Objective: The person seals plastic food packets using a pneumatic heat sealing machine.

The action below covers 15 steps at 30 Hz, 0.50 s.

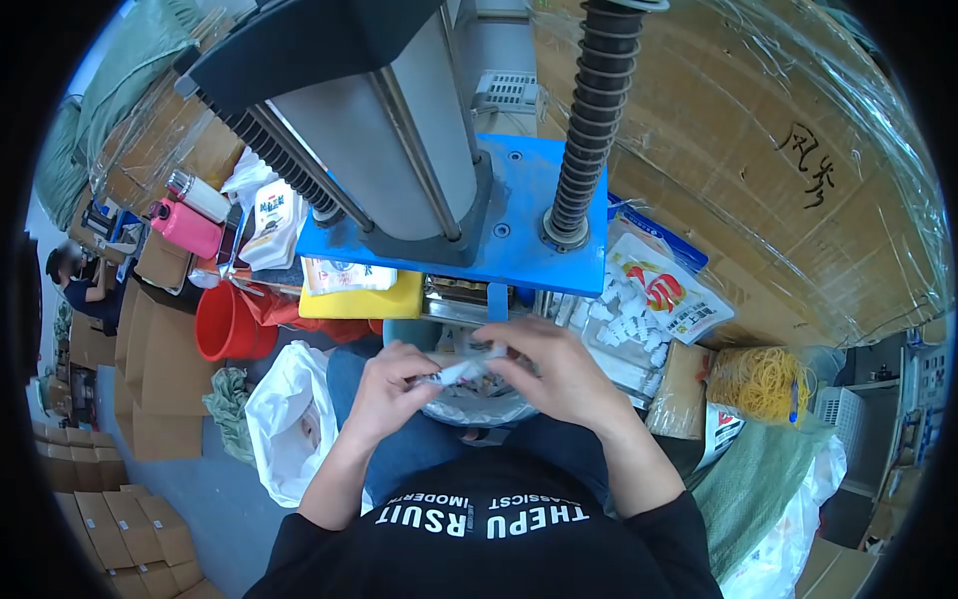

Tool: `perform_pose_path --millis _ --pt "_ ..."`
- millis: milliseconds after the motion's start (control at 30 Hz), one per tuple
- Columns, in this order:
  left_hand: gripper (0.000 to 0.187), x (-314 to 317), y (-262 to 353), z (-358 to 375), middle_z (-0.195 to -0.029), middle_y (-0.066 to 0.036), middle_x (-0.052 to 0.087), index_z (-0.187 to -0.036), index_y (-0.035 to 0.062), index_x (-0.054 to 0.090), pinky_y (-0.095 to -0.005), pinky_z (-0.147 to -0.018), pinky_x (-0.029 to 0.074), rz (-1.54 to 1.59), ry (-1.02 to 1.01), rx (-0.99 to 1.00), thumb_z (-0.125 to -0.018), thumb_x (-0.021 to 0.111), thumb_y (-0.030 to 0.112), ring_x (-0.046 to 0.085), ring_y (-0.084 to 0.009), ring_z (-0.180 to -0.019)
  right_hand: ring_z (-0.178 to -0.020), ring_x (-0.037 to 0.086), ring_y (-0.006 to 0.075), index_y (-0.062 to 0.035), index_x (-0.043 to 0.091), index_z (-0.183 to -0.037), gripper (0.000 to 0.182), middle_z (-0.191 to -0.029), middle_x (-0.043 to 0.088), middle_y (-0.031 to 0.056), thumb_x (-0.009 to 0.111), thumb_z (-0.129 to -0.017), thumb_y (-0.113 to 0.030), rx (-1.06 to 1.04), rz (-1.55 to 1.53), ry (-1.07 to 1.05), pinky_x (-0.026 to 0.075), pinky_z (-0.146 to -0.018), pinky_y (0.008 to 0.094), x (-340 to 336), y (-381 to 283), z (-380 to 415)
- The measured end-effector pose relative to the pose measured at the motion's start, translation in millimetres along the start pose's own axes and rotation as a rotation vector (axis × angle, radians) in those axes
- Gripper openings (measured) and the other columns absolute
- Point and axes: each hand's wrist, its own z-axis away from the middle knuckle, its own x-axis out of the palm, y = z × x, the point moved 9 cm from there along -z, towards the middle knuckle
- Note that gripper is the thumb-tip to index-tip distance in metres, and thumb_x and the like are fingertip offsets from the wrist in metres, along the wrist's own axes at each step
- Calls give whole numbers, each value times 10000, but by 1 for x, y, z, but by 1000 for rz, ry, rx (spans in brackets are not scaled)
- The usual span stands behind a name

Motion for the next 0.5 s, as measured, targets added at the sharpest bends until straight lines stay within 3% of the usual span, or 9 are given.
perform_pose_path --millis 33,67,133,167,200,267,300,400,500 --pt "188 8 -3 2 -759 -49 652 -934 -5 708 -281 -651 436 13 -120 -63 -760 728 64 559 -146 -721 -742 614 162 -4 629 -1095 265 -866 645 98 672 -836 -40 -84 33 -32 497 -672 293 7 -4 -2" --pt "188 11 -7 7 -759 -49 652 -934 -5 708 -281 -651 436 9 -115 -59 -760 728 64 559 -146 -721 -768 601 149 -10 646 -1098 267 -871 650 93 681 -835 -37 -168 69 -66 496 -701 278 14 -6 -3" --pt "206 38 -37 24 -852 -37 699 -997 -28 704 -242 -683 464 511 -226 -367 -841 718 106 592 -79 -783 -787 595 129 -17 642 -1113 273 -906 656 81 679 -845 -58 -157 23 -40 493 -700 285 24 3 6" --pt "233 46 -41 32 -912 -49 706 -1044 -42 697 -221 -699 485 630 -281 -494 -875 699 118 603 -54 -810 -785 597 120 -15 638 -1119 271 -929 659 76 673 -855 -68 -2 -76 -4 494 -694 277 28 18 11" --pt "233 51 -44 31 -912 -49 706 -1044 -42 697 -221 -699 485 629 -280 -496 -875 699 118 603 -54 -810 -784 600 110 -13 635 -1124 270 -953 661 71 666 -864 -78 155 -174 36 495 -688 269 30 35 15" --pt "188 57 -53 27 -894 -56 707 -1013 -26 713 -220 -682 493 760 -190 -508 -873 694 99 618 -59 -784 -774 596 102 -10 631 -1134 275 -972 658 66 661 -872 -90 250 -202 84 489 -676 252 26 51 21" --pt "184 54 -57 18 -907 -87 714 -1008 -39 703 -253 -710 536 758 -190 -540 -874 692 86 660 -107 -816 -764 592 94 -8 628 -1143 280 -991 656 60 655 -880 -101 340 -225 128 484 -665 235 20 61 26" --pt "189 53 -88 -8 -945 -139 708 -1010 -81 666 -291 -721 555 981 41 -671 -870 675 46 688 -169 -803 -754 589 85 -19 628 -1150 289 -983 642 55 652 -864 -57 249 -72 248 473 -638 224 -26 65 34" --pt "184 56 -105 -30 -940 -137 708 -1014 -72 668 -292 -723 553 1047 95 -652 -870 673 42 686 -168 -802 -758 617 187 -54 640 -1127 306 -937 632 68 676 -824 -45 196 312 328 498 -646 289 -54 60 39"
